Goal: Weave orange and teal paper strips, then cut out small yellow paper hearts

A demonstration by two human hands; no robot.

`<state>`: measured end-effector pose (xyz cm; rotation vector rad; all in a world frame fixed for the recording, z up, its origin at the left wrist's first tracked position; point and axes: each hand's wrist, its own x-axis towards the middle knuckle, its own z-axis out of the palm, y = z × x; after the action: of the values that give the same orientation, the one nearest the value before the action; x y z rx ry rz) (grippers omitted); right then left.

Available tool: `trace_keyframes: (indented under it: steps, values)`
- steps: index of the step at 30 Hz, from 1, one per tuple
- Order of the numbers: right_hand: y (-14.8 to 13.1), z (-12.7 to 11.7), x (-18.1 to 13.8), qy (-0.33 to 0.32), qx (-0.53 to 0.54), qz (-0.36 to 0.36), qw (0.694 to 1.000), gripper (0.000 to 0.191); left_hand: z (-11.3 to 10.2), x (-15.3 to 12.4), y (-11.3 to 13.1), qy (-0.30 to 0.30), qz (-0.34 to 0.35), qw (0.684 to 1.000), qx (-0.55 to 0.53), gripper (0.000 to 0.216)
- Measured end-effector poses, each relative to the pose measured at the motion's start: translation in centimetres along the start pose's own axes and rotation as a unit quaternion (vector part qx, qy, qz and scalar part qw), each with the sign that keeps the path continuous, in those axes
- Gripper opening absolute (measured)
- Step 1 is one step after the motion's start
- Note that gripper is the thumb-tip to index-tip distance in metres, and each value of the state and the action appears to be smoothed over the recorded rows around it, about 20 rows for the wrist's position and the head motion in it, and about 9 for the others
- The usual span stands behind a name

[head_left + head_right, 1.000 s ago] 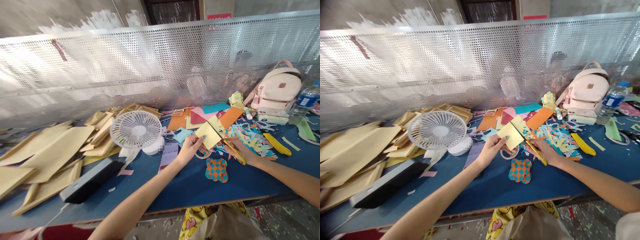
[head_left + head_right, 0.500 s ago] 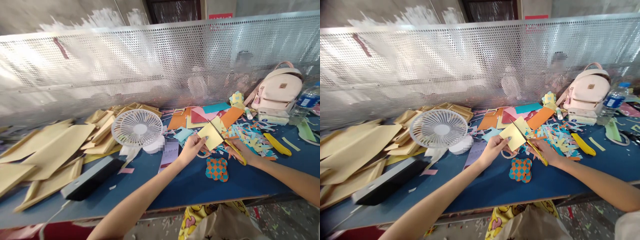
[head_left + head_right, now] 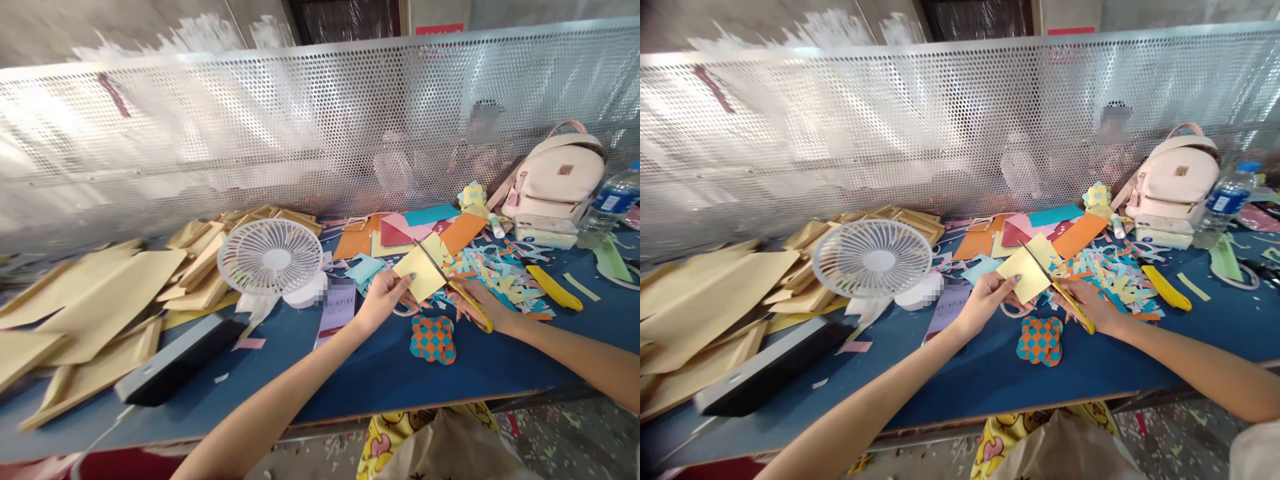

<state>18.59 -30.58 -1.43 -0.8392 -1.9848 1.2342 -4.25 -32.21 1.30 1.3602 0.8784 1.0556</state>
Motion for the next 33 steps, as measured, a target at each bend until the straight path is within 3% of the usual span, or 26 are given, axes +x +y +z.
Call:
trace_keyframes:
  steps: [13, 19, 25, 33]
  values:
    - [-0.4, -0.4, 0.0, 0.019, -0.012, 0.079, 0.997, 0.045, -0.3, 0.0, -0.2, 0.009, -0.011, 1.0, 0.011, 0.063]
    - [-0.8, -0.4, 0.3, 0.002, 0.015, 0.017, 1.0, 0.055, -0.4, 0.2, -0.2, 0.012, -0.008, 1.0, 0.011, 0.059]
    - [-0.4, -0.7, 0.0, -0.011, -0.035, -0.024, 0.999, 0.057, -0.3, 0.1, 0.0, -0.013, -0.015, 1.0, 0.013, 0.061]
    - [-1.1, -0.4, 0.1, -0.005, 0.03, 0.015, 0.999, 0.048, -0.1, 0.0, -0.1, -0.038, -0.033, 0.998, 0.023, 0.066]
